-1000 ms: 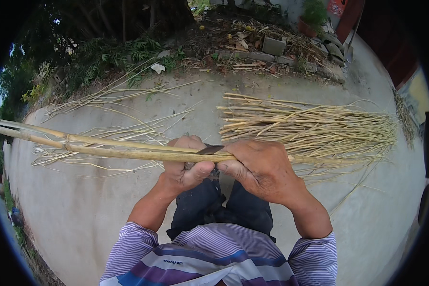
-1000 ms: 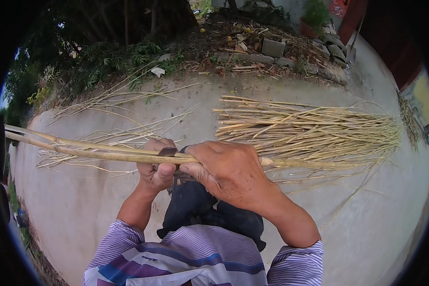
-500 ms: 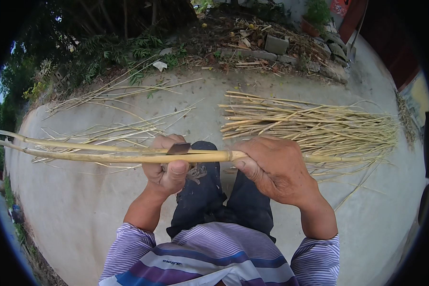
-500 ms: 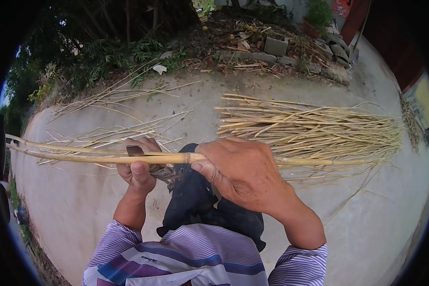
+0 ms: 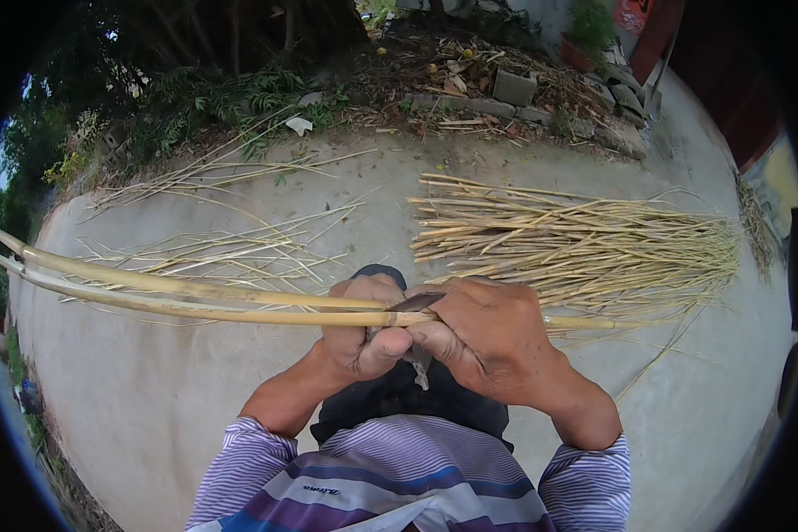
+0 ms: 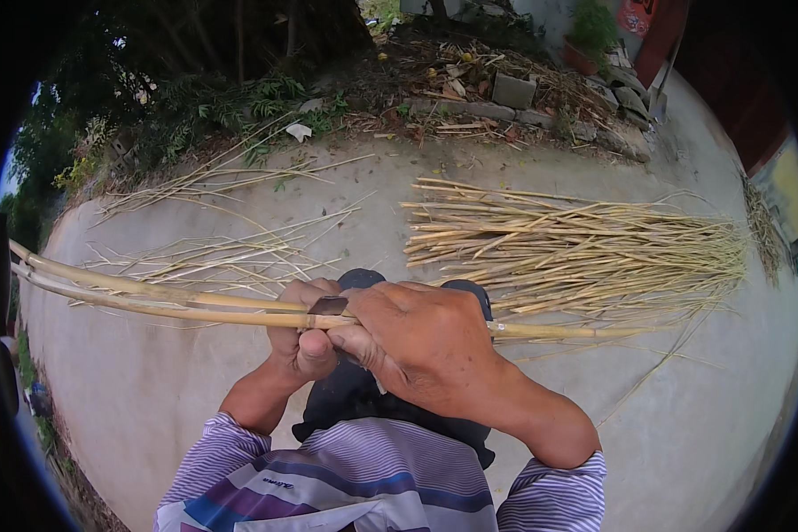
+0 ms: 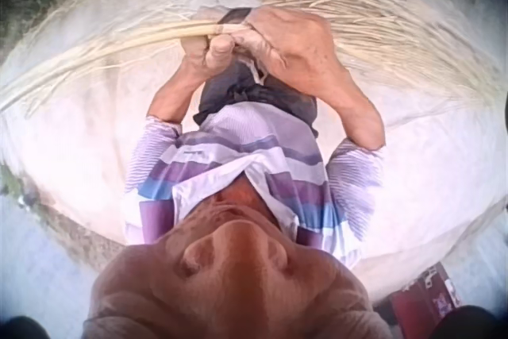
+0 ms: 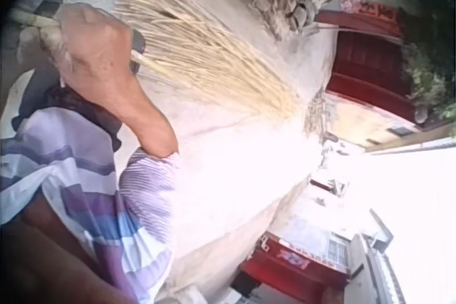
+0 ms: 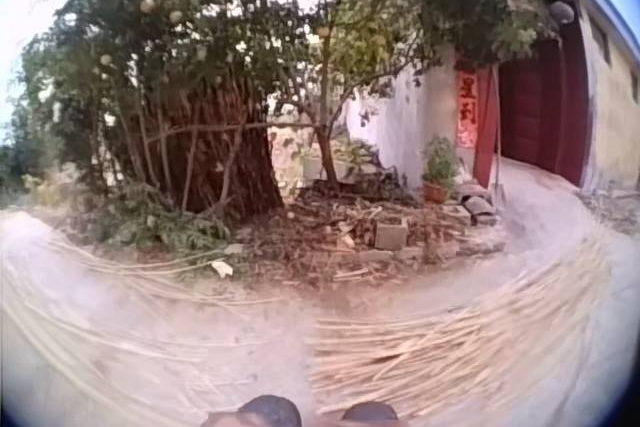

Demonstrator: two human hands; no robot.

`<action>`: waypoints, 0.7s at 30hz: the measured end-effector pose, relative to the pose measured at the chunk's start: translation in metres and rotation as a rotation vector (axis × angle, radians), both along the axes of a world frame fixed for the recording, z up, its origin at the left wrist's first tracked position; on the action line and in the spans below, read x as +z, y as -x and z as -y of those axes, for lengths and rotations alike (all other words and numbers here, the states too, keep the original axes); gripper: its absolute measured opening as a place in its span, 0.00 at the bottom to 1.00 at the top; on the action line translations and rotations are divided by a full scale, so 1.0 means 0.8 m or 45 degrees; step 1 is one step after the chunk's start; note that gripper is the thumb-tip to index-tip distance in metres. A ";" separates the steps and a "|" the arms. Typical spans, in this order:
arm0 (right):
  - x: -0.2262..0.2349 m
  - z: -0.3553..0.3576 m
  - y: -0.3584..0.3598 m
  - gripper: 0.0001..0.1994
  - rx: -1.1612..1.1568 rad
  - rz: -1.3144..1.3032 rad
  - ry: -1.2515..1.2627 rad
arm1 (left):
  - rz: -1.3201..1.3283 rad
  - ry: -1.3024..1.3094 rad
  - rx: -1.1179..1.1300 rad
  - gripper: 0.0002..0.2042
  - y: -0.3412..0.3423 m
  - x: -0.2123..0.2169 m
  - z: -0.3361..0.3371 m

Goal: The person sits on a concrete surface and uses a knife to peel the outer layer off long, thin sticks. They hold each stick with both hands, scrape the surface, and then place the processed stick onto a growing pile on the ground.

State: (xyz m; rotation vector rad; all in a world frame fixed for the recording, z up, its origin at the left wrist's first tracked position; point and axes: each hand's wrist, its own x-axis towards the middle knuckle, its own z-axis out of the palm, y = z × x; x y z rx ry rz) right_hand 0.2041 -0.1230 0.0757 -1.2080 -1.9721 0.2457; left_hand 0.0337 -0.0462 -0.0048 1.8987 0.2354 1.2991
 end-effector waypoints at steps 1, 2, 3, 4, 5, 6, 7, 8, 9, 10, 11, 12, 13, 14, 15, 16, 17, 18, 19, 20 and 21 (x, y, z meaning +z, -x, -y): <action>-0.001 -0.001 -0.004 0.11 0.001 -0.020 0.005 | 0.027 0.014 0.043 0.26 0.005 0.004 -0.003; -0.003 -0.003 -0.009 0.12 0.003 -0.040 0.010 | 0.054 0.028 0.087 0.27 0.008 0.010 -0.009; -0.005 -0.004 -0.016 0.12 0.006 -0.060 0.016 | 0.081 0.043 0.131 0.27 0.013 0.017 -0.015; -0.007 0.002 -0.031 0.13 -0.029 -0.020 0.093 | 0.207 0.070 0.137 0.27 0.019 0.026 -0.024; -0.009 0.011 -0.044 0.12 -0.066 -0.035 0.129 | 0.335 0.104 0.144 0.26 0.029 0.033 -0.031; -0.012 0.021 -0.054 0.12 -0.105 -0.051 0.164 | 0.388 0.154 0.159 0.28 0.042 0.036 -0.038; -0.015 0.025 -0.058 0.12 -0.134 -0.075 0.198 | 0.423 0.106 0.179 0.27 0.041 0.039 -0.033; -0.012 0.018 -0.048 0.11 -0.151 0.012 0.117 | 0.481 0.108 0.187 0.25 0.031 0.033 -0.026; -0.014 0.017 -0.032 0.11 -0.117 -0.016 0.120 | 0.539 0.110 0.194 0.24 0.016 0.024 -0.018; -0.010 0.011 -0.020 0.11 -0.092 -0.017 0.104 | 0.378 0.003 0.118 0.22 0.006 0.010 -0.013; -0.006 0.008 -0.015 0.11 -0.067 -0.018 0.089 | 0.430 -0.032 0.080 0.21 -0.004 0.002 -0.011; -0.001 0.003 -0.016 0.11 -0.042 -0.040 0.089 | 0.412 -0.007 0.072 0.21 -0.001 0.000 -0.014; 0.001 0.002 -0.018 0.11 -0.041 -0.029 0.100 | 0.381 0.025 0.062 0.21 0.005 0.005 -0.016; 0.006 0.002 -0.022 0.11 -0.037 -0.017 0.110 | 0.397 -0.008 0.061 0.22 0.009 0.010 -0.020; 0.008 0.002 -0.027 0.11 -0.033 -0.006 0.121 | 0.413 -0.040 0.062 0.22 0.013 0.017 -0.026; 0.008 0.002 -0.035 0.11 -0.064 0.031 0.075 | 0.432 -0.083 0.060 0.23 0.019 0.025 -0.034; 0.006 0.003 -0.046 0.11 -0.097 0.069 0.029 | 0.424 -0.086 0.033 0.24 0.037 0.031 -0.046; 0.005 0.002 -0.052 0.11 -0.130 0.107 -0.017 | 0.468 -0.045 0.050 0.25 0.047 0.033 -0.047; 0.006 -0.002 -0.045 0.11 -0.103 0.121 -0.033 | 0.501 0.006 0.079 0.25 0.057 0.031 -0.042; 0.010 -0.009 -0.034 0.11 -0.076 0.135 -0.050 | 0.545 0.075 0.108 0.24 0.052 0.029 -0.035; 0.012 -0.013 -0.022 0.10 -0.049 0.149 -0.067 | 0.590 0.143 0.137 0.24 0.037 0.026 -0.025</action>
